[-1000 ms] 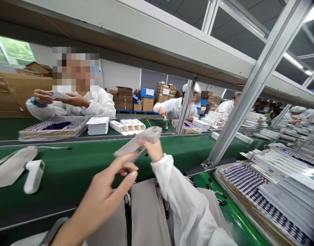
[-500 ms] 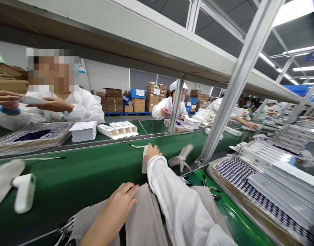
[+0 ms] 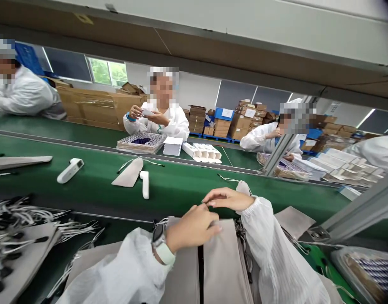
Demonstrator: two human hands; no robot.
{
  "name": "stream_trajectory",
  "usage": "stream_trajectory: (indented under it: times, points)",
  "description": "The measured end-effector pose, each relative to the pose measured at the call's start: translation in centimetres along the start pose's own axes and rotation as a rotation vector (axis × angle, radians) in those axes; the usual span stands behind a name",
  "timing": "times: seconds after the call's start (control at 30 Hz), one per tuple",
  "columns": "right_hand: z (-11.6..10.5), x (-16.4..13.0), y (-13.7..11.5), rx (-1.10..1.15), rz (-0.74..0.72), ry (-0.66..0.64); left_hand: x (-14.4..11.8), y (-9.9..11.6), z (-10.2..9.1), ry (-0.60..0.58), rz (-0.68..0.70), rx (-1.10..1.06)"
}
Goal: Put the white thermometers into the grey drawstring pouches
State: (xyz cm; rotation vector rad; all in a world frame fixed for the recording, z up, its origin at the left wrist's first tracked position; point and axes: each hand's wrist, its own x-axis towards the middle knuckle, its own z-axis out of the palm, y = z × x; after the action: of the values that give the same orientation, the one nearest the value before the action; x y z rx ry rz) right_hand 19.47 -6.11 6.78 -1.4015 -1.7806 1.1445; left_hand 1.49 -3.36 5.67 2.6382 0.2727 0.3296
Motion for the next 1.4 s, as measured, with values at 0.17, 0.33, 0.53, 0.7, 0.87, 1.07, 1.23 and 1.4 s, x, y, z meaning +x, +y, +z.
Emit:
stream_trajectory:
  times: [0.17,0.33,0.53,0.7,0.87,1.07,1.23,1.4]
  points:
    - [1.1,-0.4,-2.9,0.154,-0.098,0.139,-0.5,-1.1,-4.3,0.175,-0.142,-0.377]
    - [2.2,-0.8,-2.9,0.132,0.024,-0.077,-1.5,-2.2,-6.4,0.138,-0.135,-0.559]
    - [0.5,2.6,-2.6,0.095,-0.001,0.182,-1.8,-3.0,-6.0,-0.095,-0.074,-0.594]
    - [2.8,13.8,-1.5,-0.312,0.207,0.364,-0.7,-3.6,-3.7,-0.156,-0.041,-0.397]
    - [8.6,20.9,0.8,-0.381,0.209,0.449,-0.9,-3.6,-3.9,-0.187,-0.007,-0.286]
    - [8.4,19.7,1.6,-0.246,0.212,0.602,-1.2,-3.4,-4.4,-0.196,-0.009,-0.214]
    - [2.2,11.9,-1.0,0.049,0.14,0.781,-1.0,-3.6,-4.5,-0.102,0.021,-0.349]
    - [1.1,3.7,-3.2,0.844,-0.25,0.881,-0.8,-3.7,-4.5,-0.115,0.055,-0.394]
